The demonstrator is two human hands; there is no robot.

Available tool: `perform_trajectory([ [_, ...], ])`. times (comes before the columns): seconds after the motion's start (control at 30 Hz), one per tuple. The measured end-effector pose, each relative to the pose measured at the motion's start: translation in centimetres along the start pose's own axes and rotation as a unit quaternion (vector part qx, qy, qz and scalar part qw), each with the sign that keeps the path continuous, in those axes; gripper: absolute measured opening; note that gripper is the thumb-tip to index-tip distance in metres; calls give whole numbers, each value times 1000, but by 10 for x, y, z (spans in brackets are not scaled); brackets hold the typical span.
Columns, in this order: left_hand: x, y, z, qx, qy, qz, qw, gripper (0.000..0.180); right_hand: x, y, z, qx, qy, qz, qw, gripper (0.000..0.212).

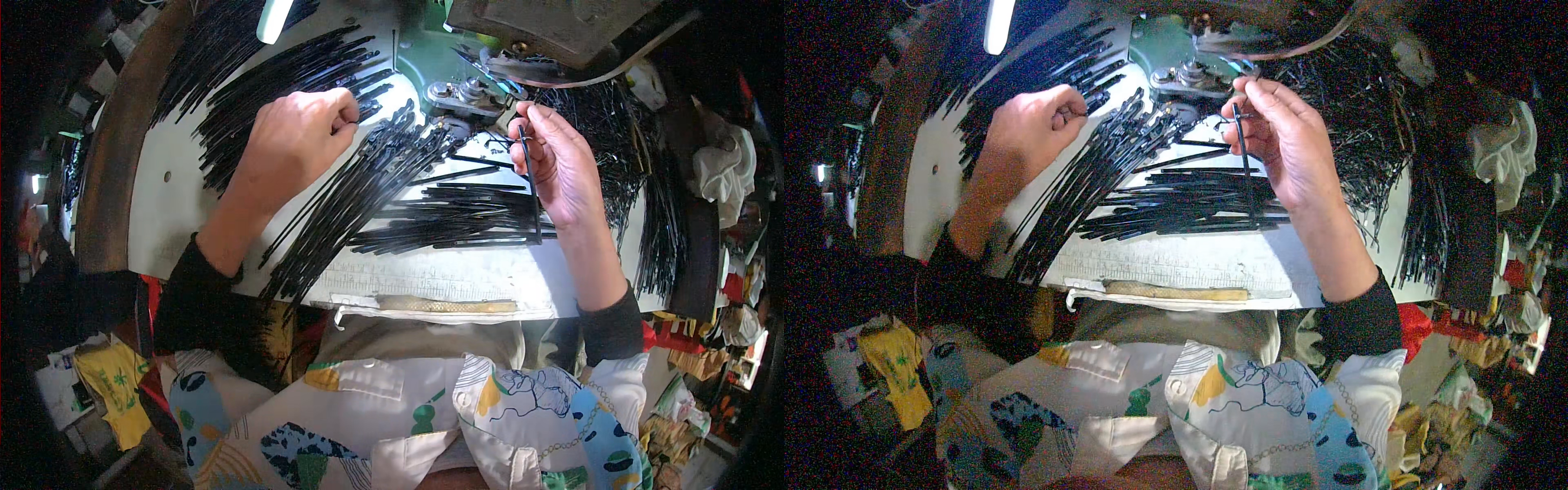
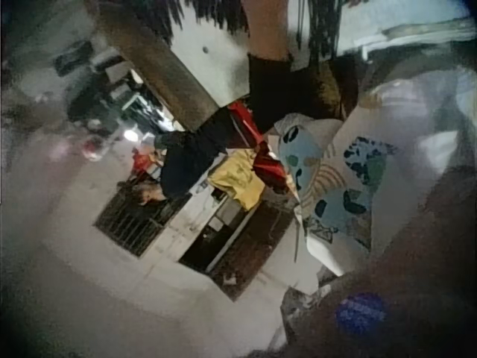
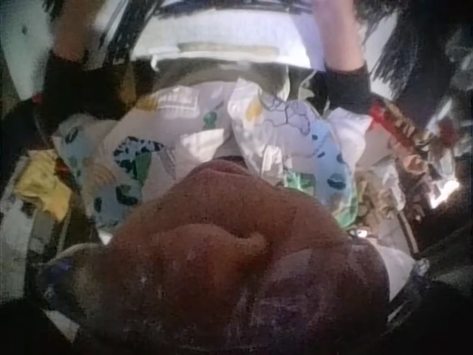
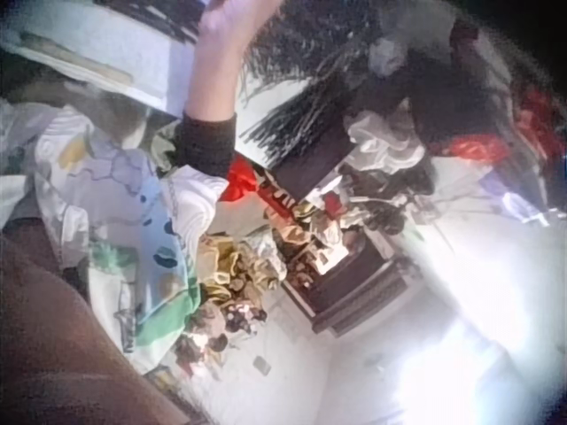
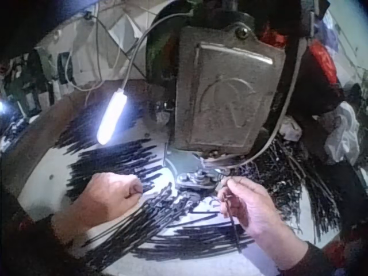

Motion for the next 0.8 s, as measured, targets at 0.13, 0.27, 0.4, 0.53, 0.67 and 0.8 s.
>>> perform_trajectory([
  [0.13,3,-6,-4,-4,33,23,999,20,3,1,-3,34,45,-21,998,25],
  [0.27,-1,-13,-1,14,141,36,989,24,7,5,-13,88,127,-49,987,27],
  [0.4,-12,-21,-2,34,154,51,986,25,5,7,-24,144,191,-62,969,26],
  [0.53,-22,-31,-11,46,245,56,967,25,2,4,-26,160,226,-61,959,28],
  [0.67,-30,-35,-18,30,301,58,951,26,1,2,-27,163,234,-50,957,29],
  [0.8,-39,-41,-19,21,314,53,948,26,4,-1,-24,152,239,-35,958,28],
])
Point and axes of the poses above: each hand's wrist, its own y-axis away from the middle knuckle, its own z-axis out of the back of the hand, x = y × z, the point moved 1 cm from there along -y, towards the middle knuckle, and after that the axes turned 1 degree about y, right-handed, at the moved point
